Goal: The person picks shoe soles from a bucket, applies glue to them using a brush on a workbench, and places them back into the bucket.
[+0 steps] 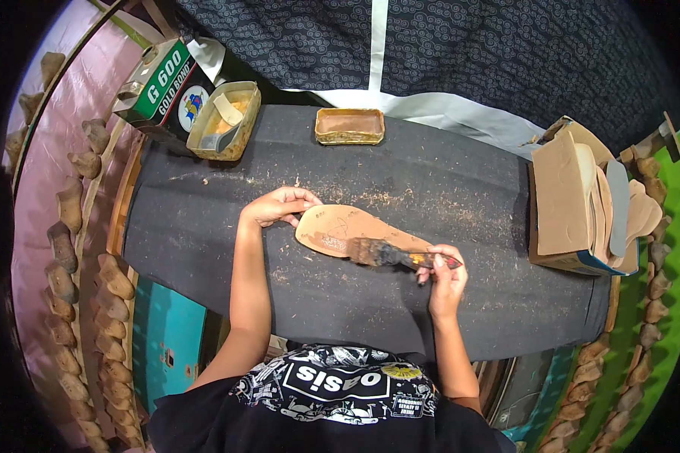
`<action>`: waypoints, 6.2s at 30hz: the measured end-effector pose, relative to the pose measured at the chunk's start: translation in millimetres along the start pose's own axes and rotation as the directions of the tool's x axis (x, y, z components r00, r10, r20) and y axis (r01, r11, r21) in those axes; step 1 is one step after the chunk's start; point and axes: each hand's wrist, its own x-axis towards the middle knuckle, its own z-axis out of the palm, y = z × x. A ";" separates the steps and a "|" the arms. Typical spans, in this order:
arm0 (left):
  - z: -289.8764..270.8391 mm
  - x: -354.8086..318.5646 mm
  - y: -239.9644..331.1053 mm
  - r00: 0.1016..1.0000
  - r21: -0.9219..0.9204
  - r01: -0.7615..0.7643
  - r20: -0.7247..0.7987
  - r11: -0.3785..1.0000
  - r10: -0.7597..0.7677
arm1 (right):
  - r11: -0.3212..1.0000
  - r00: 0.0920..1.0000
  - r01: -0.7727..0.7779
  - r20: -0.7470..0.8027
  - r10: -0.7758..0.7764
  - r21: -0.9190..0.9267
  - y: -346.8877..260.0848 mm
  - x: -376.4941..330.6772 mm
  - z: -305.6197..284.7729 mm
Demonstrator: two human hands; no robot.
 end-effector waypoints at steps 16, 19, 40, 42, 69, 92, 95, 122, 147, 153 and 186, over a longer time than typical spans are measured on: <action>-2.9 1.0 -3.5 0.998 0.025 -0.030 0.061 0.999 0.029 | 0.993 0.987 -0.047 0.149 0.063 -0.109 2.5 -0.6 3.6; -3.8 0.3 -4.0 0.998 0.026 -0.037 0.056 0.999 0.036 | 0.993 0.991 -0.004 0.129 0.019 -0.120 -3.2 1.0 -4.8; -0.2 -0.6 -0.5 0.998 0.004 -0.042 0.042 0.999 0.041 | 0.990 0.992 0.051 0.124 -0.035 -0.128 -3.4 5.3 -22.8; -0.3 -0.6 -0.8 0.998 -0.017 -0.040 0.048 0.999 0.040 | 0.992 0.993 0.052 0.107 -0.039 -0.117 -5.2 2.8 -18.5; -0.2 0.6 -4.1 1.000 0.011 -0.022 0.005 1.000 0.022 | 0.994 0.987 -0.105 0.125 0.101 0.026 3.9 -7.9 25.7; 3.5 -0.5 0.2 0.999 -0.003 -0.013 -0.029 1.000 0.013 | 0.985 0.989 0.034 -0.134 -0.058 -0.170 -12.9 2.2 -37.5; 3.1 -0.1 -1.3 1.000 -0.005 -0.013 -0.028 1.000 0.013 | 0.995 0.995 0.007 -0.103 -0.017 -0.099 -11.9 5.2 -10.6; 2.9 1.5 -1.6 1.000 -0.016 -0.007 -0.013 1.000 0.006 | 0.996 0.998 0.008 -0.061 -0.013 -0.090 -18.9 17.7 -3.6; 0.5 3.3 -4.8 0.999 -0.036 -0.032 0.009 0.999 0.032 | 0.975 0.985 -0.035 -0.171 -0.003 -0.218 -10.3 30.0 -36.3; 5.6 3.1 -1.2 1.000 -0.029 -0.026 -0.009 0.999 0.025 | 1.000 0.999 -0.027 0.044 0.027 0.000 9.4 47.3 28.3; 2.5 5.1 -4.4 0.997 0.008 -0.073 0.025 0.997 0.073 | 0.982 0.999 -0.015 -0.044 0.007 -0.190 -16.5 26.6 -23.1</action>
